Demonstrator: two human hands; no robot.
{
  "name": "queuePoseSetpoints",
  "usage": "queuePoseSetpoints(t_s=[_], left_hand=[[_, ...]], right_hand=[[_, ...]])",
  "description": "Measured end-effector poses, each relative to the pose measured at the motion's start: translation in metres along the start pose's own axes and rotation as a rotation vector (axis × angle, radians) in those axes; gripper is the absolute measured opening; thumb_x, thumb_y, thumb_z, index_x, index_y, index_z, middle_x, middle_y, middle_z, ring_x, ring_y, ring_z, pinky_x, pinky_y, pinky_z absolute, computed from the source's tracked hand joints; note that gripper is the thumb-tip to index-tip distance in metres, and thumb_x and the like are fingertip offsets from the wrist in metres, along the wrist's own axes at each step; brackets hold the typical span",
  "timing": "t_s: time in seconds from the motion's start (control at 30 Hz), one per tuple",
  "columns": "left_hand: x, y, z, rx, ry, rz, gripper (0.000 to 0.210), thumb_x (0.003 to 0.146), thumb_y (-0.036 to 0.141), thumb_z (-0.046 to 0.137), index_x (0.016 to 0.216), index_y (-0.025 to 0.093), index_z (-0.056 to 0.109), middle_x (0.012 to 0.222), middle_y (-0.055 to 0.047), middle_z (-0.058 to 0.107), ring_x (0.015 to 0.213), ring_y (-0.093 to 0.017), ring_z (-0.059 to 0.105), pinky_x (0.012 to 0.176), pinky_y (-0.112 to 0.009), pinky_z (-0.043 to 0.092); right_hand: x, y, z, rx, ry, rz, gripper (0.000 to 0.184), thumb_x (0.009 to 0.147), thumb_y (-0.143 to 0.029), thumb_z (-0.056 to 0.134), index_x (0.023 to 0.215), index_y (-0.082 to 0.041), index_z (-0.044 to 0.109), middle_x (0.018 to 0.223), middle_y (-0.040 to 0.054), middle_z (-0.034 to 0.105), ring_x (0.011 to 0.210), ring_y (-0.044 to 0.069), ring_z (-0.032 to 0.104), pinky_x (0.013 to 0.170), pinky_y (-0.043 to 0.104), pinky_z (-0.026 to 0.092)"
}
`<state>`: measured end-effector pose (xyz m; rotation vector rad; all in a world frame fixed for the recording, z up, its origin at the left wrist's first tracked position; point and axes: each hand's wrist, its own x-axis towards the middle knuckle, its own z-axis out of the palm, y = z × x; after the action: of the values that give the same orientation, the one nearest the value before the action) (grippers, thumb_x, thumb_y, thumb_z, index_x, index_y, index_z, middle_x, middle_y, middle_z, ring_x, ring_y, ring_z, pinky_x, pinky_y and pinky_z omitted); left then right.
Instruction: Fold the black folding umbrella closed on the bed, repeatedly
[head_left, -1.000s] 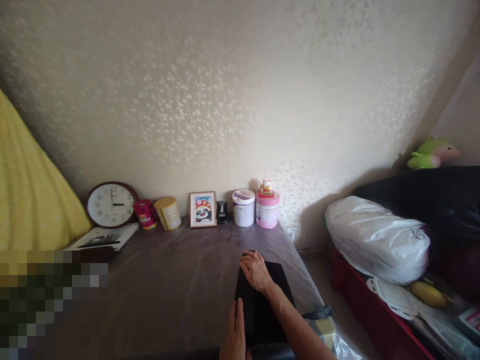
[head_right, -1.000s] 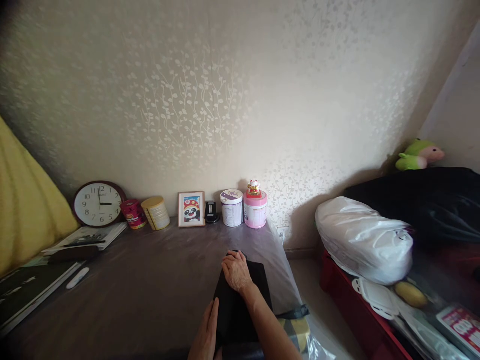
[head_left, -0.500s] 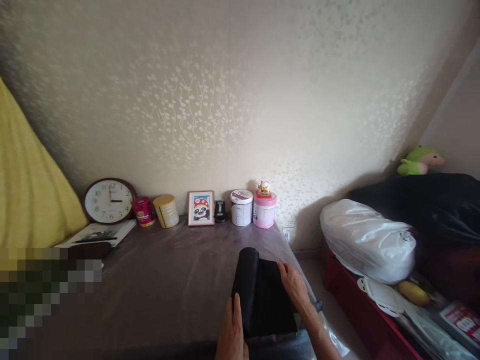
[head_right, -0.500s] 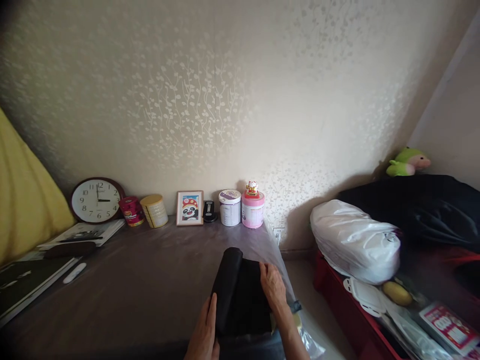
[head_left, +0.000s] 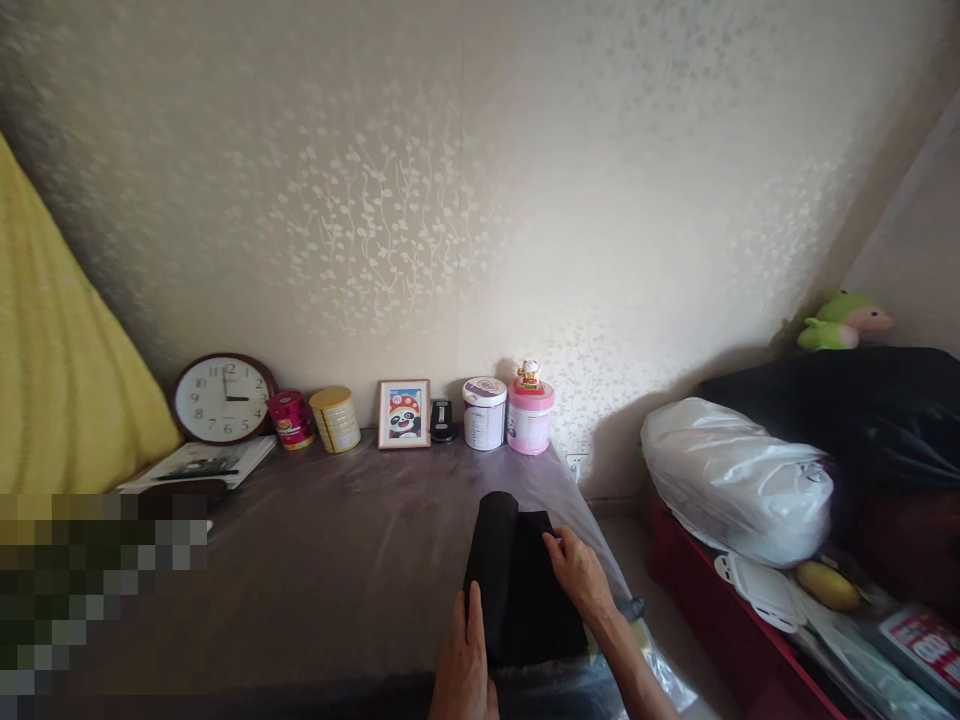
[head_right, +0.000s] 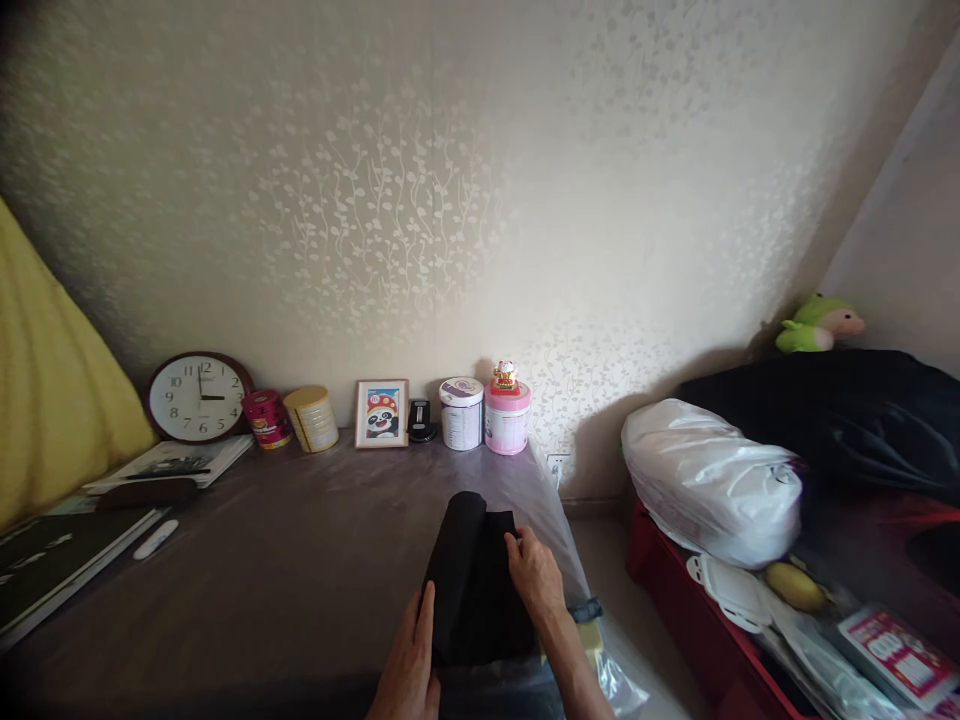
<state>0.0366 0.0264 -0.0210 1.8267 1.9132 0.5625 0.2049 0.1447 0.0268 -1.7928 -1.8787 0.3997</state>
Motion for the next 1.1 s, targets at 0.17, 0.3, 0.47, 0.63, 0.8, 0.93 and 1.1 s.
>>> queuePoseSetpoints(t_s=[0.17,0.3,0.47,0.63,0.8,0.93,1.1], left_hand=[[0.001,0.000,0.000,0.032,-0.016,0.005,0.090,0.060,-0.005,0.040,0.139,0.008,-0.001,0.149,-0.020,0.011,0.136,-0.025,0.020,0.106,-0.032,0.028],[0.003,0.001,0.000,0.037,-0.033,-0.028,0.095,0.056,-0.005,0.043,0.139,0.007,-0.001,0.149,-0.019,0.010,0.136,-0.025,0.020,0.107,-0.032,0.026],[0.006,0.000,0.002,0.057,-0.040,-0.038,0.097,0.052,-0.003,0.046,0.139,0.004,0.003,0.148,-0.020,0.011,0.136,-0.027,0.018,0.110,-0.034,0.023],[0.010,0.000,0.008,0.084,-0.019,-0.077,0.096,0.049,-0.005,0.045,0.138,0.003,0.012,0.146,-0.021,0.019,0.135,-0.026,0.023,0.111,-0.032,0.022],[0.009,-0.002,0.010,0.098,0.000,-0.080,0.091,0.048,-0.002,0.046,0.136,0.005,0.023,0.147,-0.018,0.021,0.135,-0.027,0.022,0.112,-0.033,0.019],[0.007,-0.007,0.008,0.088,-0.002,-0.039,0.086,0.052,0.000,0.045,0.135,0.003,0.024,0.146,-0.018,0.024,0.135,-0.026,0.022,0.111,-0.033,0.020],[0.006,-0.015,0.005,0.013,-0.020,-0.014,0.086,0.057,0.005,0.045,0.138,0.005,0.015,0.145,-0.017,0.027,0.136,-0.023,0.021,0.110,-0.034,0.024]], right_hand=[[0.013,-0.013,0.005,0.271,-0.002,-0.058,0.029,0.083,-0.033,0.039,0.088,-0.018,0.062,0.088,0.0069,0.070,0.085,0.023,0.064,0.073,0.029,0.044],[0.022,-0.036,0.015,0.454,-0.032,-0.059,0.031,0.081,-0.037,0.041,0.090,-0.018,0.064,0.084,0.0059,0.069,0.081,0.022,0.063,0.071,0.029,0.046],[0.024,-0.063,0.037,0.464,-0.034,-0.019,0.033,0.081,-0.035,0.043,0.097,-0.014,0.062,0.081,0.0073,0.069,0.076,0.020,0.063,0.068,0.027,0.047],[0.023,-0.075,0.051,0.356,-0.070,-0.036,0.028,0.083,-0.031,0.043,0.100,-0.016,0.059,0.081,0.0061,0.070,0.077,0.019,0.064,0.066,0.026,0.045],[0.022,-0.080,0.053,0.231,-0.091,-0.073,0.025,0.084,-0.029,0.044,0.102,-0.015,0.057,0.079,0.0060,0.070,0.081,0.020,0.065,0.068,0.025,0.042],[0.018,-0.087,0.047,0.192,-0.163,-0.106,0.023,0.085,-0.027,0.044,0.101,-0.015,0.055,0.071,0.0040,0.070,0.078,0.018,0.066,0.066,0.023,0.041],[0.014,-0.091,0.043,0.244,-0.289,-0.169,0.020,0.086,-0.023,0.038,0.098,-0.017,0.053,0.064,-0.0022,0.069,0.050,0.010,0.062,0.057,0.020,0.039]])
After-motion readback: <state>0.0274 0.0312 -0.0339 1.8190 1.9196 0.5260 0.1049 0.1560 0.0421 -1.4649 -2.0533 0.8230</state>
